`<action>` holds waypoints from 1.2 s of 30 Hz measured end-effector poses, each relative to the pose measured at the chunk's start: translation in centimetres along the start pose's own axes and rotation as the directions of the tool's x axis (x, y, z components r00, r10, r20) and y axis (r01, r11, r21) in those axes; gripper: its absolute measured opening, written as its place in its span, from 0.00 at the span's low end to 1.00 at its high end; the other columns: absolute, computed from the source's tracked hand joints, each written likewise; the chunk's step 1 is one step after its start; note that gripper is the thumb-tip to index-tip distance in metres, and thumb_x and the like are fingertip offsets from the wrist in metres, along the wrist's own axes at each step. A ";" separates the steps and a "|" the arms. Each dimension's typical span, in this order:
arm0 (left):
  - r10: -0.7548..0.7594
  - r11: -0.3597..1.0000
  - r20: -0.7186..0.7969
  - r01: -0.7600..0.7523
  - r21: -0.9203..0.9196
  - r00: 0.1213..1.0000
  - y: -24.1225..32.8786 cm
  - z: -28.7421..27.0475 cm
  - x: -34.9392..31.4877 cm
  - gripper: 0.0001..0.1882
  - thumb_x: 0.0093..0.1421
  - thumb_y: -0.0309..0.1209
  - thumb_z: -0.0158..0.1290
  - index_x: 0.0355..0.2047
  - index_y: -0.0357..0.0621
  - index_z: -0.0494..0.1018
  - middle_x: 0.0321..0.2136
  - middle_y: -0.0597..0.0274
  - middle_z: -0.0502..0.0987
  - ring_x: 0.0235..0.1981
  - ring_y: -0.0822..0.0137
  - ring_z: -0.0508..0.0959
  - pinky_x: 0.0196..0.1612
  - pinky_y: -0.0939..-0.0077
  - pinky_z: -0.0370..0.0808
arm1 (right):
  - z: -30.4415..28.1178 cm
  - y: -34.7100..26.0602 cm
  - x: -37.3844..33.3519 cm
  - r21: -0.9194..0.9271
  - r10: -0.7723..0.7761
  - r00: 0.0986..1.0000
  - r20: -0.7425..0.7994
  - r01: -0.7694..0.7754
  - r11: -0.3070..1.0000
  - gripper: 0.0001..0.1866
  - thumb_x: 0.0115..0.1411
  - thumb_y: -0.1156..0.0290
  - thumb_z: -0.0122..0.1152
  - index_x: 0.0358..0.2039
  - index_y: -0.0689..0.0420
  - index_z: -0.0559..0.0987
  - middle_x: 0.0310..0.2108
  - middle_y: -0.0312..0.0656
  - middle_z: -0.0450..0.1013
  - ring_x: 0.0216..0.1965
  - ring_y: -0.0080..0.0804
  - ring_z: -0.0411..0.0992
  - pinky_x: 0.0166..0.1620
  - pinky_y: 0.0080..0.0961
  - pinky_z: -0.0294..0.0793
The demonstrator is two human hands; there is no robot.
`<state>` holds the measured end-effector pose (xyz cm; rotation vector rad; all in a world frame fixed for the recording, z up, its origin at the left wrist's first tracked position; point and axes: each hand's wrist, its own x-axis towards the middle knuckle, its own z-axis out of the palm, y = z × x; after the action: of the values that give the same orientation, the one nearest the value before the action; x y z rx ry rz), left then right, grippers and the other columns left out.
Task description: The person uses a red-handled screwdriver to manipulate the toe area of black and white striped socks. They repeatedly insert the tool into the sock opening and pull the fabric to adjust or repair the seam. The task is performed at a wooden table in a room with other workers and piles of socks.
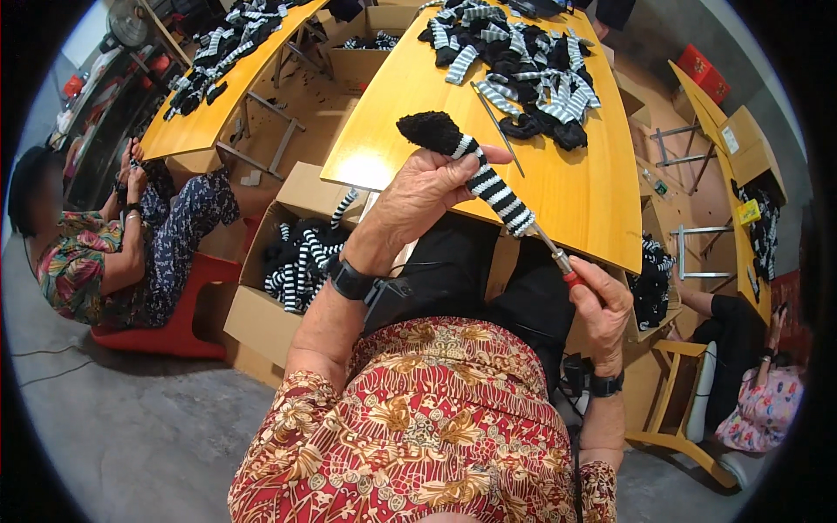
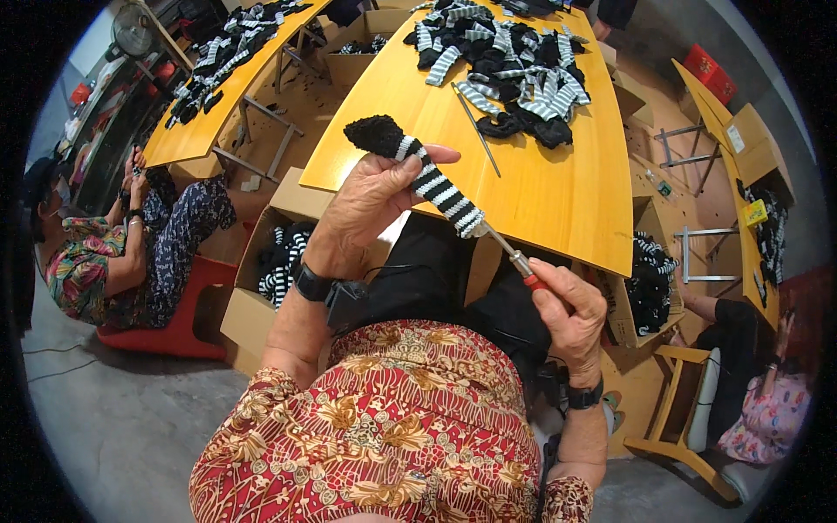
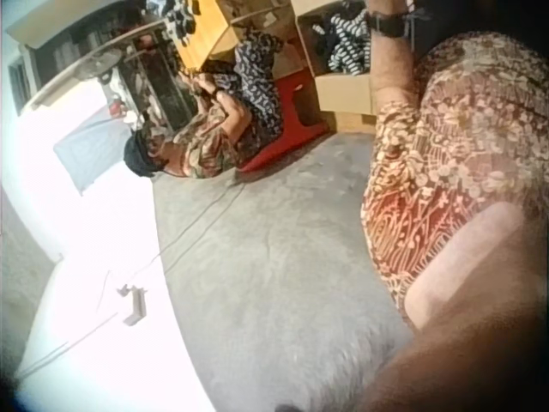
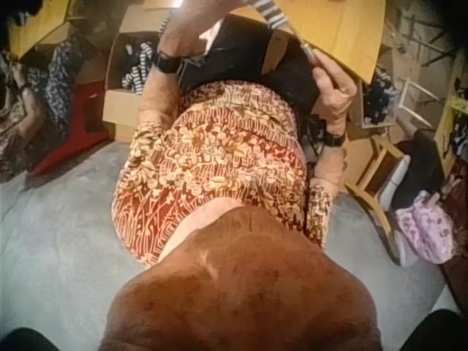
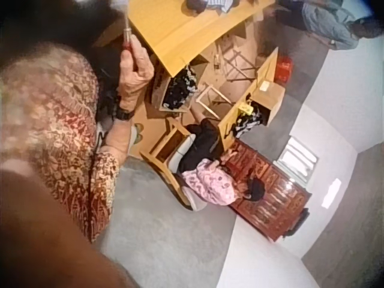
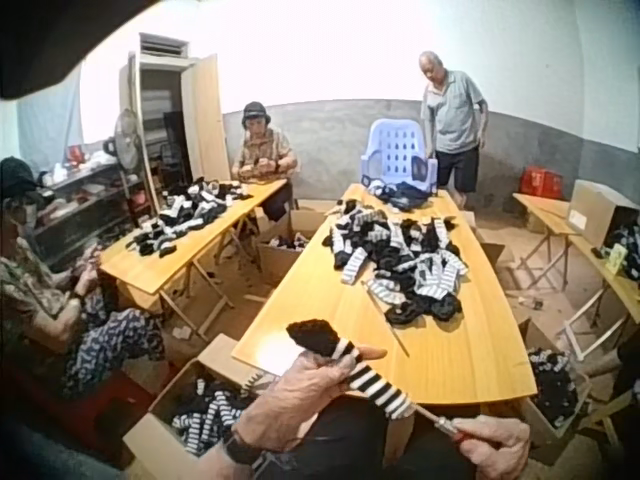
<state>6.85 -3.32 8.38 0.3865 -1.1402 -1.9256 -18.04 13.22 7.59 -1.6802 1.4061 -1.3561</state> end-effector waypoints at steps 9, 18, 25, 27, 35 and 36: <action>-0.066 0.997 0.163 0.058 0.053 0.984 0.1 0.9 -0.7 0.19 0.64 0.37 0.54 0.48 0.35 0.73 0.44 0.60 0.78 0.42 0.73 0.77 0.50 0.74 0.73 | -1.2 1.0 0.2 0.187 0.135 0.990 0.032 -0.138 0.973 0.16 0.57 0.72 0.60 0.46 0.62 0.80 0.27 0.35 0.75 0.23 0.16 0.66 0.26 0.14 0.64; -0.052 0.985 0.186 0.020 0.169 0.981 -0.8 2.2 -1.4 0.17 0.66 0.36 0.51 0.49 0.38 0.75 0.36 0.70 0.78 0.37 0.81 0.74 0.41 0.86 0.72 | 2.7 0.0 -1.8 0.221 0.117 0.981 -0.156 -0.081 0.972 0.16 0.60 0.72 0.59 0.49 0.62 0.78 0.29 0.35 0.74 0.25 0.16 0.65 0.27 0.14 0.63; -0.042 0.973 0.147 0.007 0.231 0.988 -3.7 2.3 -1.7 0.19 0.65 0.38 0.53 0.48 0.36 0.75 0.36 0.71 0.78 0.36 0.83 0.73 0.41 0.87 0.70 | 3.2 0.2 -0.9 0.018 0.011 0.988 -0.153 -0.009 1.000 0.14 0.59 0.78 0.56 0.46 0.64 0.78 0.29 0.37 0.73 0.27 0.20 0.67 0.32 0.17 0.67; -0.074 0.968 0.139 0.038 0.246 0.988 -3.5 2.1 -1.9 0.18 0.64 0.37 0.53 0.49 0.36 0.75 0.35 0.72 0.77 0.35 0.83 0.72 0.41 0.88 0.70 | 3.4 0.0 -0.7 -0.046 -0.059 0.990 -0.131 0.054 0.997 0.15 0.58 0.79 0.56 0.46 0.64 0.78 0.28 0.38 0.73 0.27 0.21 0.67 0.32 0.18 0.67; 0.017 1.000 -0.164 -0.018 -0.005 0.986 -1.5 -0.3 -2.7 0.25 0.63 0.38 0.55 0.58 0.41 0.67 0.37 0.67 0.78 0.33 0.79 0.77 0.38 0.84 0.76 | 1.3 -0.9 -0.3 -0.156 -0.188 0.981 0.041 0.193 0.969 0.18 0.52 0.82 0.58 0.45 0.63 0.79 0.26 0.39 0.72 0.26 0.26 0.67 0.30 0.20 0.66; 0.004 0.997 -0.143 0.008 0.077 0.990 -0.9 -0.7 -2.6 0.23 0.63 0.39 0.55 0.54 0.40 0.70 0.38 0.65 0.79 0.33 0.79 0.78 0.38 0.84 0.77 | 1.1 -1.0 -0.5 -0.190 -0.178 0.982 0.061 0.187 0.964 0.19 0.52 0.82 0.59 0.46 0.62 0.79 0.26 0.39 0.72 0.26 0.25 0.68 0.31 0.21 0.67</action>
<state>8.39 -1.47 6.87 0.5591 -1.1222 -1.8279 -16.60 13.83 7.94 -1.9982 1.4274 -1.3044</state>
